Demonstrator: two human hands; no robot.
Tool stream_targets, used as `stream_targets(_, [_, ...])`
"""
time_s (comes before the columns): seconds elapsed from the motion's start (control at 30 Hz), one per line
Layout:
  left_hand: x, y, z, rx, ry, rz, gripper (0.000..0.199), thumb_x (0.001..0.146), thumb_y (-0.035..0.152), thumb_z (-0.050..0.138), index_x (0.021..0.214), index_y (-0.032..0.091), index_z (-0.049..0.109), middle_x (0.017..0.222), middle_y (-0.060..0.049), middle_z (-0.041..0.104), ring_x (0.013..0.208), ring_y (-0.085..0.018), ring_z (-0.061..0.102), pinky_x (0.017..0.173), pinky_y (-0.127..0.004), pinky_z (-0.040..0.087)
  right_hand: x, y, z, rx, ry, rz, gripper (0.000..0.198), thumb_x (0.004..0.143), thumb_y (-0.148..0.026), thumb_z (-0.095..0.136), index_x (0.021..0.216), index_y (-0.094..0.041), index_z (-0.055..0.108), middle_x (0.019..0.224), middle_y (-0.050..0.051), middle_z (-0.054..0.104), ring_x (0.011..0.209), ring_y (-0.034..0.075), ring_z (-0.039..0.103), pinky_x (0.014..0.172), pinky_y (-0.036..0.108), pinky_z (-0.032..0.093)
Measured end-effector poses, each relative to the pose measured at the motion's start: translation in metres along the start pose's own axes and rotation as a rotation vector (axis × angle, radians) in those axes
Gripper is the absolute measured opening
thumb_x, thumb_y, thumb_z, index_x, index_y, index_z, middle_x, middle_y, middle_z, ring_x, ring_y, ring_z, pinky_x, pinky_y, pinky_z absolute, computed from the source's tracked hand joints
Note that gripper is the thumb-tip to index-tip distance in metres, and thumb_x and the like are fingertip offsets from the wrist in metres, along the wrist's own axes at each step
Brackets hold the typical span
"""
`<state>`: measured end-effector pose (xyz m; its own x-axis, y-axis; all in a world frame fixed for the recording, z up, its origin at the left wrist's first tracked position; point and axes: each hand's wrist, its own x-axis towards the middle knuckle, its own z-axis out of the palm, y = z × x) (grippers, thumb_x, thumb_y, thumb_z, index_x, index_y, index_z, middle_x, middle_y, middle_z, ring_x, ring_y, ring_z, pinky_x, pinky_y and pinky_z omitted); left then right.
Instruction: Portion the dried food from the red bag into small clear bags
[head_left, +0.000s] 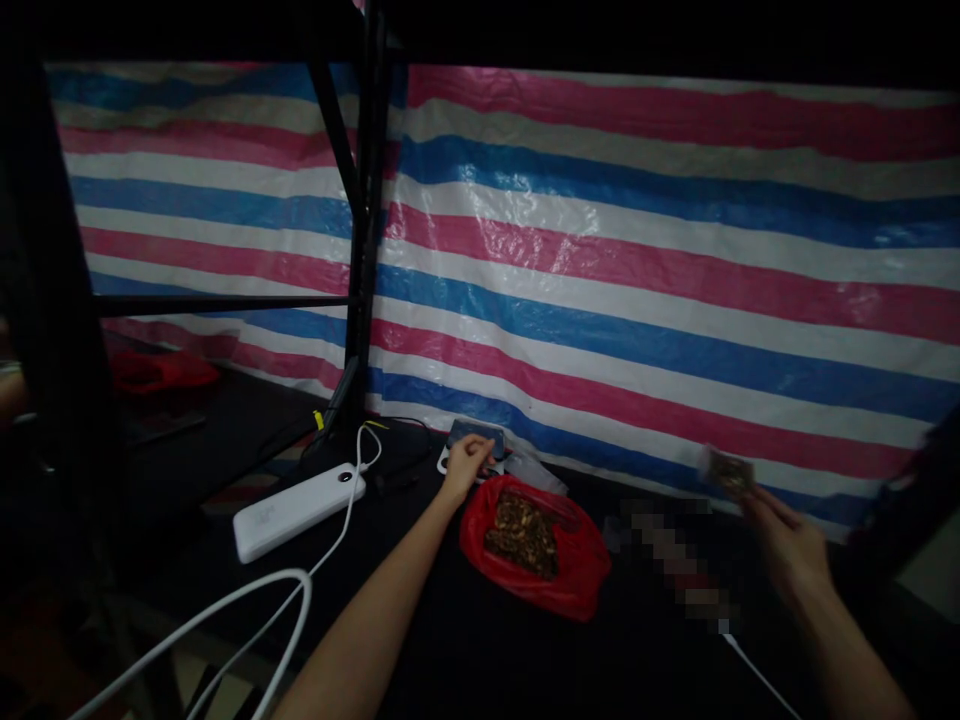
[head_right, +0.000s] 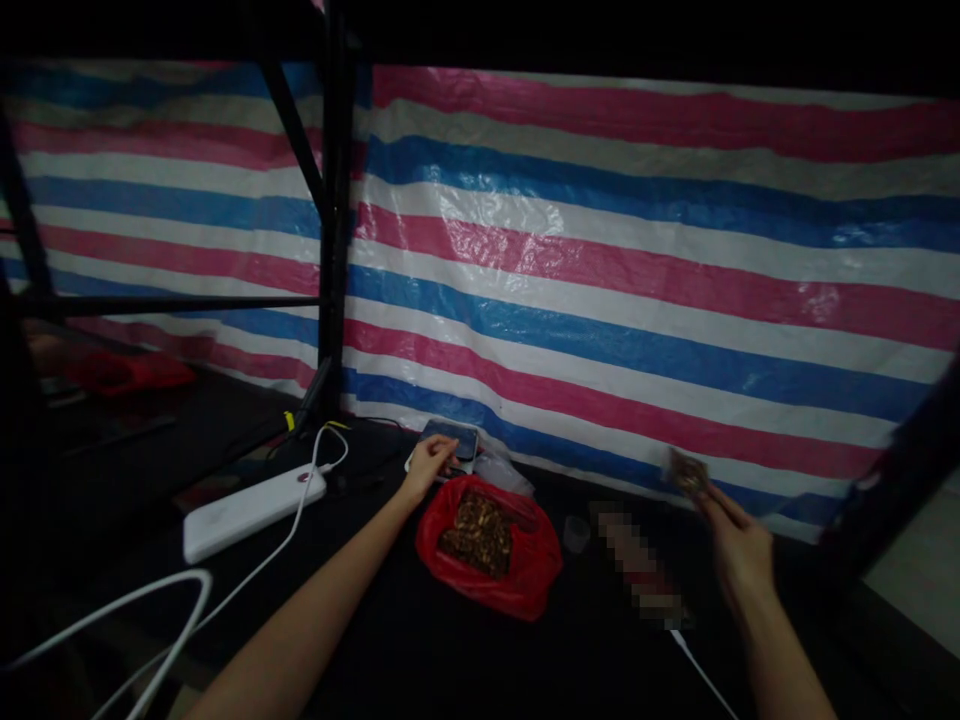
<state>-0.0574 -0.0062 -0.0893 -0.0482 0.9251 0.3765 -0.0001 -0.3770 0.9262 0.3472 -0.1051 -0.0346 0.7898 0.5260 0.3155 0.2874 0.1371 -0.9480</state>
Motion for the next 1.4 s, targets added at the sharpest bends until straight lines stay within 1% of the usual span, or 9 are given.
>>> stream_targets(0.07, [-0.004, 0.007, 0.007, -0.118, -0.069, 0.043, 0.046, 0.063, 0.04, 0.065, 0.1, 0.016, 0.052, 0.079, -0.004, 0.062, 0.049, -0.008, 0.053, 0.044, -0.018, 0.04, -0.04, -0.026, 0.046, 0.311, -0.202, 0.023, 0.04, 0.051, -0.036, 0.068, 0.088, -0.019, 0.066, 0.098, 0.008, 0.065, 0.094, 0.024, 0.059, 0.079, 0.035, 0.048])
stream_targets(0.17, [-0.011, 0.016, 0.01, -0.266, -0.182, 0.087, 0.065, 0.056, 0.031, 0.072, 0.114, 0.02, 0.044, 0.101, -0.007, 0.055, 0.066, -0.009, 0.057, 0.057, -0.02, 0.046, -0.103, -0.057, 0.112, 0.466, -0.558, 0.005, 0.034, 0.055, -0.034, 0.068, 0.086, -0.019, 0.066, 0.101, 0.007, 0.065, 0.094, 0.021, 0.058, 0.076, 0.031, 0.048])
stream_targets(0.27, [-0.012, 0.019, 0.007, -0.267, -0.254, 0.082, 0.055, 0.058, 0.03, 0.071, 0.107, 0.017, 0.052, 0.098, -0.006, 0.057, 0.07, -0.01, 0.056, 0.065, -0.022, 0.045, -0.151, -0.066, 0.156, 0.589, -0.804, 0.073, 0.031, 0.056, -0.033, 0.069, 0.083, -0.018, 0.068, 0.097, 0.007, 0.067, 0.091, 0.021, 0.059, 0.076, 0.031, 0.047])
stream_targets(0.33, [-0.01, 0.019, 0.004, -0.246, -0.237, 0.073, 0.043, 0.061, 0.034, 0.069, 0.096, 0.013, 0.058, 0.087, -0.005, 0.061, 0.065, -0.01, 0.056, 0.062, -0.022, 0.044, -0.169, -0.06, 0.171, 0.675, -0.83, 0.157, 0.027, 0.053, -0.032, 0.071, 0.076, -0.019, 0.069, 0.088, 0.006, 0.069, 0.083, 0.019, 0.061, 0.072, 0.029, 0.047])
stream_targets(0.5, [-0.01, 0.012, 0.001, -0.12, -0.297, 0.046, 0.032, 0.067, 0.041, 0.062, 0.073, 0.01, 0.061, 0.062, -0.002, 0.062, 0.044, -0.007, 0.047, 0.044, -0.019, 0.034, -0.178, -0.035, 0.169, 0.716, -0.77, 0.204, 0.024, 0.051, -0.031, 0.074, 0.073, -0.022, 0.069, 0.081, 0.002, 0.069, 0.074, 0.016, 0.061, 0.069, 0.027, 0.047])
stream_targets(0.67, [-0.016, 0.016, 0.003, -0.122, -0.45, 0.014, 0.032, 0.065, 0.039, 0.065, 0.074, 0.01, 0.057, 0.061, -0.002, 0.063, 0.034, -0.004, 0.042, 0.035, -0.016, 0.03, -0.175, -0.034, 0.16, 0.728, -0.737, 0.186, 0.027, 0.059, -0.037, 0.07, 0.081, -0.022, 0.068, 0.091, 0.001, 0.068, 0.081, 0.016, 0.061, 0.073, 0.027, 0.046])
stream_targets(0.87, [-0.02, 0.029, 0.004, -0.137, -0.578, 0.036, 0.034, 0.068, 0.039, 0.063, 0.083, 0.009, 0.055, 0.065, -0.004, 0.064, 0.032, -0.005, 0.045, 0.035, -0.017, 0.035, -0.171, -0.034, 0.156, 0.474, -0.695, 0.069, 0.048, 0.056, -0.039, 0.071, 0.099, -0.02, 0.062, 0.089, 0.005, 0.068, 0.069, 0.017, 0.062, 0.057, 0.025, 0.044])
stream_targets(1.07, [-0.023, 0.036, -0.001, -0.121, -0.7, 0.005, 0.032, 0.068, 0.041, 0.062, 0.073, 0.009, 0.059, 0.066, -0.004, 0.064, 0.038, -0.005, 0.048, 0.04, -0.017, 0.038, -0.168, -0.029, 0.154, 0.409, -0.684, 0.019, 0.046, 0.06, -0.043, 0.066, 0.098, -0.019, 0.062, 0.085, 0.005, 0.068, 0.064, 0.017, 0.061, 0.056, 0.027, 0.043])
stream_targets(1.4, [-0.027, 0.051, 0.003, -0.052, -0.444, 0.095, 0.033, 0.065, 0.042, 0.065, 0.054, 0.012, 0.053, 0.041, 0.005, 0.048, 0.039, -0.006, 0.041, 0.043, -0.017, 0.03, -0.17, -0.037, 0.153, 0.316, -0.622, -0.198, 0.049, 0.065, -0.044, 0.061, 0.109, -0.022, 0.055, 0.102, 0.007, 0.063, 0.09, 0.022, 0.057, 0.071, 0.034, 0.045])
